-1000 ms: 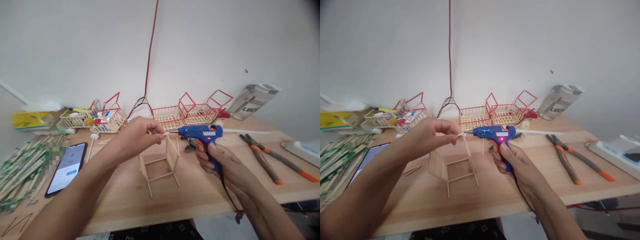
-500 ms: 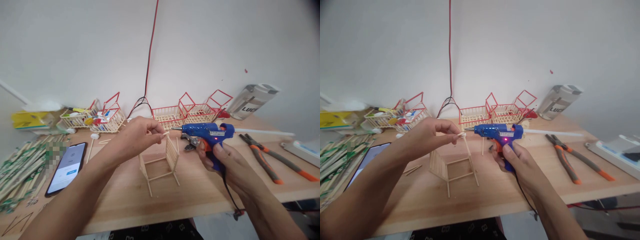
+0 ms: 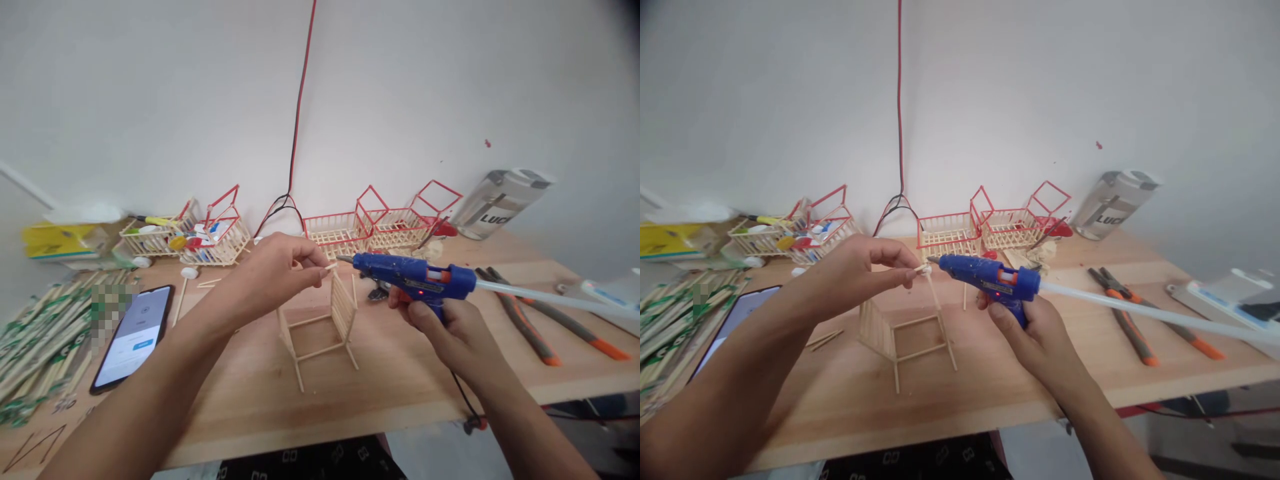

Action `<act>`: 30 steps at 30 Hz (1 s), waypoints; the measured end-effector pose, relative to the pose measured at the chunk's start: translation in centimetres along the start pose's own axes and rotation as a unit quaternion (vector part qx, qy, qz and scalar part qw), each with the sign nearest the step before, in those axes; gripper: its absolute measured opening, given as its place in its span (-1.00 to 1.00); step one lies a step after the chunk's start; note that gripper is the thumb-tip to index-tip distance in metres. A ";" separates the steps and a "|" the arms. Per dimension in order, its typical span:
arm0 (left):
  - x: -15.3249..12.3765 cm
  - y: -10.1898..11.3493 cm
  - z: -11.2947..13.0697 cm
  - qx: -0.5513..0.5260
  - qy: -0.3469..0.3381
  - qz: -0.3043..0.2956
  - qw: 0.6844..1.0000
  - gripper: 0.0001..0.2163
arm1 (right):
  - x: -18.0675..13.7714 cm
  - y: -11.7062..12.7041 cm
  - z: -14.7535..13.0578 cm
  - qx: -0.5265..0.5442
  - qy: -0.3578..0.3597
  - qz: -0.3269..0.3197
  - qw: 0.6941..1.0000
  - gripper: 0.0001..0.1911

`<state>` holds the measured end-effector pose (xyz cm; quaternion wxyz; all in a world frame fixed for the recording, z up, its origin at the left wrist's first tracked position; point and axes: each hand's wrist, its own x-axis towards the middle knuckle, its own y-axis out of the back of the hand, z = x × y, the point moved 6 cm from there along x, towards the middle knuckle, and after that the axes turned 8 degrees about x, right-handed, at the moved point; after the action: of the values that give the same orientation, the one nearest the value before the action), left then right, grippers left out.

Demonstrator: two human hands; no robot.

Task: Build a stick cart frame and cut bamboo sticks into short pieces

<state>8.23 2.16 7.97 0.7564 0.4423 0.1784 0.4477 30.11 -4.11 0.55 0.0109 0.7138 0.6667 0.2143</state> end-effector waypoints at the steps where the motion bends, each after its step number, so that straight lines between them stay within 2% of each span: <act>1: 0.0 0.0 0.0 0.001 0.001 0.000 1.000 -0.87 | 0.0 0.0 0.1 0.006 -0.007 -0.003 1.000 -0.76; 11: 0.0 0.0 0.0 0.000 0.009 0.003 1.000 -0.87 | -0.5 -0.1 0.2 -0.010 -0.012 -0.034 0.999 -0.68; 21: 0.0 0.0 0.0 0.011 0.008 0.006 1.000 -0.86 | -0.2 0.3 -0.1 -0.061 0.013 -0.015 0.998 -0.66; 30: 0.1 0.0 0.0 0.007 0.001 0.011 1.000 -0.87 | -0.2 -0.2 -0.2 -0.037 0.012 -0.030 0.999 -0.66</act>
<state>8.25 2.25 7.97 0.7480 0.4491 0.1771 0.4554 29.88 -4.37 0.66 0.0357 0.6899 0.6793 0.2476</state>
